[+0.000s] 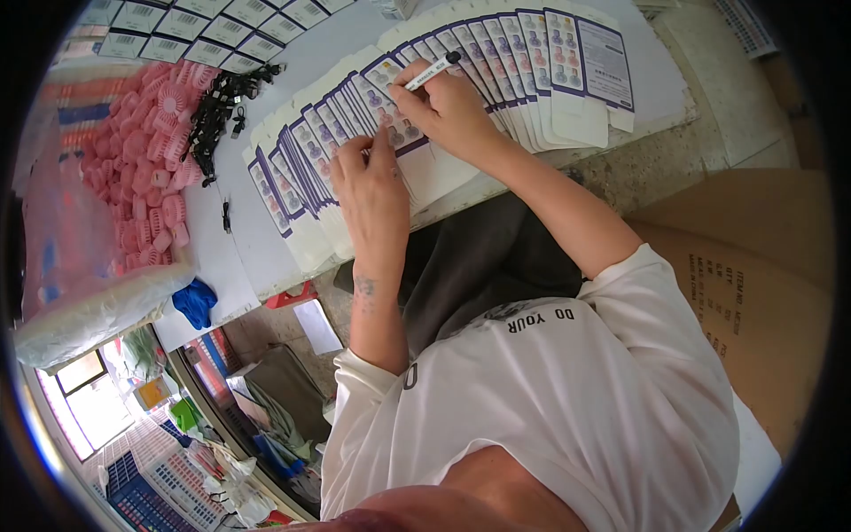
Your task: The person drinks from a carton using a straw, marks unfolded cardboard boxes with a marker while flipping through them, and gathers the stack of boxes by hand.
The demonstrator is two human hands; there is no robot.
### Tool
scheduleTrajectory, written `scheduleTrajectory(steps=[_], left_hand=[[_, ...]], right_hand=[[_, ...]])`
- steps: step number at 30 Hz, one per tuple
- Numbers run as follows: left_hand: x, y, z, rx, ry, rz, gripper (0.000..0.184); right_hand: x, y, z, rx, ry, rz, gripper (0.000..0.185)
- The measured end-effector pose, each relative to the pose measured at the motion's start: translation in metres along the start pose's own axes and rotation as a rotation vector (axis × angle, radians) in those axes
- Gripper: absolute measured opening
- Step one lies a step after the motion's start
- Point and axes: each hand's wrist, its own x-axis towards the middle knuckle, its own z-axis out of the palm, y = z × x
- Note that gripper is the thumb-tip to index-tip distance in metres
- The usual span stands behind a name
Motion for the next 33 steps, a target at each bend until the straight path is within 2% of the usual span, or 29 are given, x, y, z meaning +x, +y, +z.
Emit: scheduleTrajectory(steps=[1,7,19,22,25,31,33], left_hand=[[-0.001,0.001,-0.002,-0.015,0.009,-0.058,0.035],[-0.002,0.0,0.0,0.018,0.019,-0.056,0.031],[0.0,-0.004,-0.003,0.007,-0.003,-0.034,0.039],[0.002,-0.004,-0.004,0.04,-0.033,-0.004,0.039],[0.005,0.0,-0.006,0.12,-0.068,0.024,0.039],[0.009,0.002,-0.008,0.182,-0.124,0.08,0.038],[0.008,0.003,-0.007,0.181,-0.127,0.072,0.038]], right_hand=[[-0.001,0.002,0.001,-0.029,-0.007,0.001,0.012],[0.0,-0.002,0.002,-0.062,0.002,-0.019,0.012],[-0.001,0.004,0.004,-0.015,0.028,-0.05,0.011],[-0.001,0.0,0.0,-0.048,0.018,0.014,0.011],[-0.002,-0.007,0.001,0.022,0.021,-0.034,0.013],[-0.003,-0.009,0.002,0.195,-0.145,0.018,0.015],[-0.004,-0.004,0.002,0.072,-0.139,-0.013,0.016]])
